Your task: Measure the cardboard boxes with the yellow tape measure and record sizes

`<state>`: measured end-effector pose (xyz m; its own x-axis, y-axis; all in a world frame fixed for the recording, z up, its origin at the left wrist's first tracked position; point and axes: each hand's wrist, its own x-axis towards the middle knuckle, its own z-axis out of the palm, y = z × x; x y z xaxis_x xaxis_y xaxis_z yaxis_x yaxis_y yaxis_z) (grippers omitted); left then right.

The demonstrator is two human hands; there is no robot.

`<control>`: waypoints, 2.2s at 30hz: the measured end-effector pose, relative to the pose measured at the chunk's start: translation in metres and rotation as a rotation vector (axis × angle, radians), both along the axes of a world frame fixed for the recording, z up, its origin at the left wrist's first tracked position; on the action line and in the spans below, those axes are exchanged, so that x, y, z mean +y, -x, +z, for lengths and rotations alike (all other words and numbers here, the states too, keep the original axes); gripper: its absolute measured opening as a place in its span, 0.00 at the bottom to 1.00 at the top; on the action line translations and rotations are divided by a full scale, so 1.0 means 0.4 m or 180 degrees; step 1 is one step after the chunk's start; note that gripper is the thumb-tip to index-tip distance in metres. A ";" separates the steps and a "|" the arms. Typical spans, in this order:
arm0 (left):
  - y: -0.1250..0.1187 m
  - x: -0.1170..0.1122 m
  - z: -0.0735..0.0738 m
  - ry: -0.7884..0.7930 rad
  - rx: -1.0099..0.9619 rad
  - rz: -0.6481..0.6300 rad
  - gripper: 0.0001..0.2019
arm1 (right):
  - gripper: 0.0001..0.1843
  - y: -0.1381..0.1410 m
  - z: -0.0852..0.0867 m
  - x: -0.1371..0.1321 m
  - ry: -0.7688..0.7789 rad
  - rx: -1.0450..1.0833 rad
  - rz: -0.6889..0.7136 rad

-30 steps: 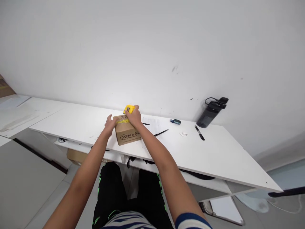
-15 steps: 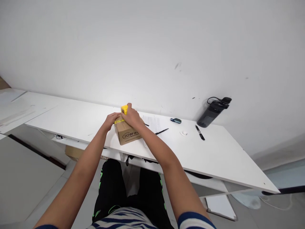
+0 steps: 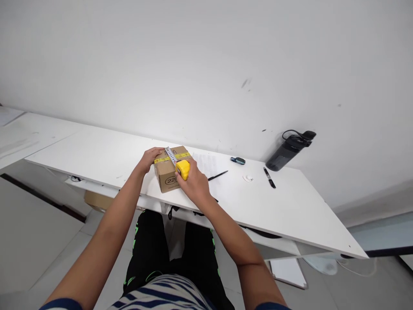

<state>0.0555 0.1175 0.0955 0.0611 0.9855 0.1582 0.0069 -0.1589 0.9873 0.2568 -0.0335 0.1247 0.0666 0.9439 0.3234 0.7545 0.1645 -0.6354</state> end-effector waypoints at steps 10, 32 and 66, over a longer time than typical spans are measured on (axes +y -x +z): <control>0.009 -0.011 -0.006 0.0071 -0.0071 -0.0012 0.19 | 0.24 0.115 0.088 0.284 0.0045 -0.0174 0.0431; 0.219 -0.270 -0.143 -0.0647 0.0354 0.1811 0.29 | 0.31 0.299 0.077 0.229 0.0810 0.3223 0.2208; 0.077 -0.283 0.000 -0.0055 -0.0659 0.1204 0.23 | 0.33 -0.112 0.072 0.157 0.0267 0.0615 0.2196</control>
